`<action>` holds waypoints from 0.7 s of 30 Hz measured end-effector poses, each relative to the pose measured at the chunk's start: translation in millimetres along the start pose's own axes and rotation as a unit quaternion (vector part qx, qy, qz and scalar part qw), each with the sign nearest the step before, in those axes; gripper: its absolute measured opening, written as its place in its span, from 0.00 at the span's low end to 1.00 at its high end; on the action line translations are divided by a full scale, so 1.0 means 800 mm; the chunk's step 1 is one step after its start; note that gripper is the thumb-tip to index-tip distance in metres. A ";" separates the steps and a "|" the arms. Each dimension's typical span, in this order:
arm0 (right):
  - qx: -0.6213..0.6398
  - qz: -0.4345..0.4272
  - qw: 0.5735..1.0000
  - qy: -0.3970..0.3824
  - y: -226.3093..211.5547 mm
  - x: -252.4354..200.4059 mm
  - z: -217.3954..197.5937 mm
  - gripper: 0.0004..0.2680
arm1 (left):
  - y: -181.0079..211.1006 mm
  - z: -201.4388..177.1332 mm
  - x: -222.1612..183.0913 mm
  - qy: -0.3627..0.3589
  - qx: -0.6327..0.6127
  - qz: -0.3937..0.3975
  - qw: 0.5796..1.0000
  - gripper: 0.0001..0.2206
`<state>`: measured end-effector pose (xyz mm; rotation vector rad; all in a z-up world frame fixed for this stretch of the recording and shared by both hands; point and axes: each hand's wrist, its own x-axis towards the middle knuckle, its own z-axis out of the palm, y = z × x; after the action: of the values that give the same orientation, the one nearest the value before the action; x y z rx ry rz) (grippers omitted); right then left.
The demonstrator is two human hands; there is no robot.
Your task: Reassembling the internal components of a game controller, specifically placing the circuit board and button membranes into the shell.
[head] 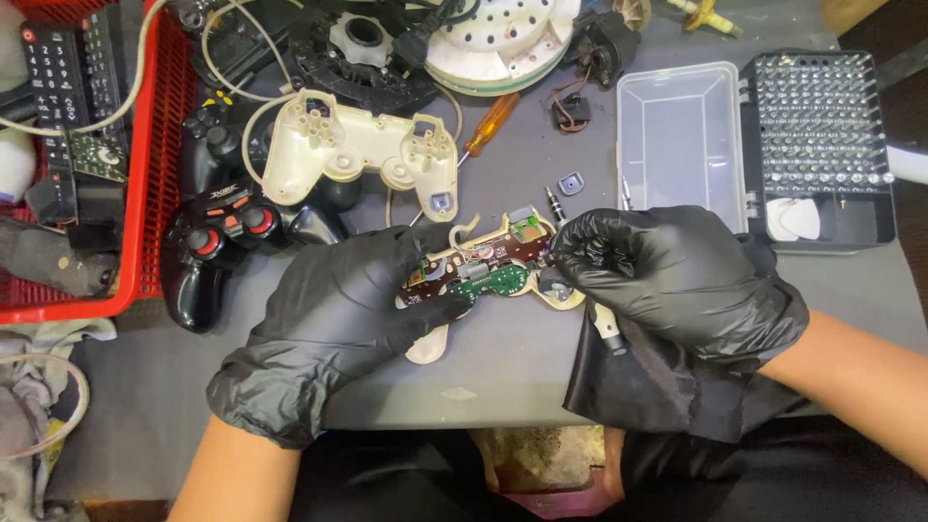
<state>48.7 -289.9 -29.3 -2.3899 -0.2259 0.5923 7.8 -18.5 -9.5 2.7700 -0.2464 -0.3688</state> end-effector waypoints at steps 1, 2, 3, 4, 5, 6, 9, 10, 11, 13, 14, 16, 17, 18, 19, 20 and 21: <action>-0.015 0.016 1.000 -0.013 -0.007 -0.002 -0.003 0.09 | 0.003 -0.001 0.002 -0.011 0.012 0.000 1.000 0.28; -0.029 0.032 0.999 -0.027 -0.013 -0.004 -0.007 0.08 | 0.006 -0.002 0.004 -0.022 0.024 0.000 0.999 0.28; -0.029 0.032 0.999 -0.026 -0.005 -0.002 -0.003 0.08 | 0.005 -0.001 0.004 -0.022 0.024 0.000 0.999 0.28; -0.023 0.018 1.000 -0.011 0.003 0.000 0.002 0.09 | 0.005 0.000 0.005 -0.030 0.030 -0.010 0.999 0.26; -0.017 0.004 1.000 0.004 0.011 0.002 0.007 0.09 | 0.005 0.002 0.005 -0.038 0.036 -0.020 0.998 0.24; -0.017 0.005 1.000 0.005 0.014 0.003 0.007 0.09 | 0.004 0.004 0.005 -0.038 0.036 -0.019 0.998 0.24; -0.014 -0.041 0.999 0.016 0.014 0.003 0.007 0.10 | 0.003 0.006 0.004 -0.004 0.022 -0.004 1.000 0.25; -0.014 -0.023 1.000 0.009 0.011 0.002 0.006 0.10 | 0.006 0.005 0.004 -0.016 0.026 -0.023 0.999 0.25; -0.014 -0.004 1.000 0.003 0.008 0.001 0.005 0.10 | 0.008 0.004 0.005 -0.028 0.029 -0.042 0.998 0.24; -0.009 -0.054 0.998 0.025 0.012 0.001 0.008 0.09 | 0.010 0.003 0.005 -0.027 0.028 -0.043 0.998 0.25; -0.004 -0.103 0.994 0.047 0.013 0.001 0.009 0.08 | 0.011 0.002 0.004 -0.026 0.027 -0.044 0.998 0.26; 0.019 -0.117 0.992 0.048 0.014 0.001 0.010 0.07 | 0.009 0.002 0.004 -0.024 0.013 -0.037 0.999 0.26; 0.043 -0.131 0.989 0.047 0.013 0.001 0.011 0.06 | 0.008 0.002 0.003 -0.024 -0.002 -0.029 0.999 0.26; 0.043 -0.131 0.989 0.047 0.011 0.000 0.012 0.06 | 0.008 0.001 0.003 -0.024 -0.002 -0.029 0.999 0.26; 0.109 -0.129 0.985 0.034 0.009 -0.001 0.013 0.06 | 0.008 -0.001 0.003 -0.035 0.005 -0.037 0.999 0.26; 0.175 -0.126 0.976 0.022 0.007 -0.001 0.014 0.06 | 0.007 -0.003 0.003 -0.047 0.012 -0.045 0.998 0.26; 0.175 -0.126 0.976 0.021 0.004 -0.002 0.014 0.06 | 0.005 -0.003 0.002 -0.047 0.012 -0.046 0.998 0.26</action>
<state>41.7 -286.7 -38.7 -1.9930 -0.3666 0.4217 9.3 -21.5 -6.2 2.7979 -0.1472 -0.5235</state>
